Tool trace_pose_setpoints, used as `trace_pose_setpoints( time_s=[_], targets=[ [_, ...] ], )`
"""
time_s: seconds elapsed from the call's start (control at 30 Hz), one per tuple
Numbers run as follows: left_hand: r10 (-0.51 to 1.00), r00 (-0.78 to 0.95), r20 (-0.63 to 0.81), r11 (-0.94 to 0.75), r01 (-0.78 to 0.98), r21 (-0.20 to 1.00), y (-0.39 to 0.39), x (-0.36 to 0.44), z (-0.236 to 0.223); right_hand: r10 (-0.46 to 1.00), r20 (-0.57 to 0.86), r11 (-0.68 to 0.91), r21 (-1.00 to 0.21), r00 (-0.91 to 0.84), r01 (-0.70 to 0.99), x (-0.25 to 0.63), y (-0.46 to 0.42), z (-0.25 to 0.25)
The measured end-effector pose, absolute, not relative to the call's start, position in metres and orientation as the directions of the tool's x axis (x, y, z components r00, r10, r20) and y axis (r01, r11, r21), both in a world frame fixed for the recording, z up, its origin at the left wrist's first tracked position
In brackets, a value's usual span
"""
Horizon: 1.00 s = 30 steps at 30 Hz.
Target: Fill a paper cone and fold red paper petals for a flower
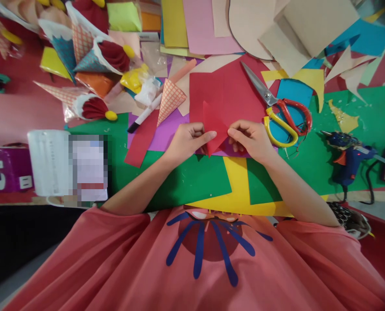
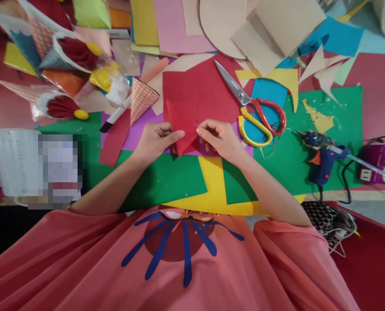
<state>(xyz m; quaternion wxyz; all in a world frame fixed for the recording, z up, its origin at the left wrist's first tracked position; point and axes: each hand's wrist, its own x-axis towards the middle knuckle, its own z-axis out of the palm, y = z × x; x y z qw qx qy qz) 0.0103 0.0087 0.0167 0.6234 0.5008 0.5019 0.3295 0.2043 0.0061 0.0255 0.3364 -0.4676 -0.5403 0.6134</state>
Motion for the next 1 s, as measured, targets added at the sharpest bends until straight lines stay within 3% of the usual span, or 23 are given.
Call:
trace_pose_setpoints(
  time_s=[0.33,0.83,1.0],
  targets=[
    [0.905,0.258,-0.339,0.318,0.122,0.94,0.0089,0.0107,0.0188,0.909,-0.229,-0.208,-0.973,-0.347,0.097,0.2034,0.0059,0.0258],
    [0.933,0.289,-0.214,0.197,0.088,0.976,0.0094,0.0106,0.0239,0.944,-0.154,-0.138,-0.988,-0.29,0.075,0.2063,0.0056,0.0226],
    [0.871,0.38,-0.313,0.289,0.119,0.95,0.0081,0.0095,0.0251,0.964,-0.114,-0.105,-0.993,-0.24,0.05,0.2068,0.0052,0.0221]
  ],
)
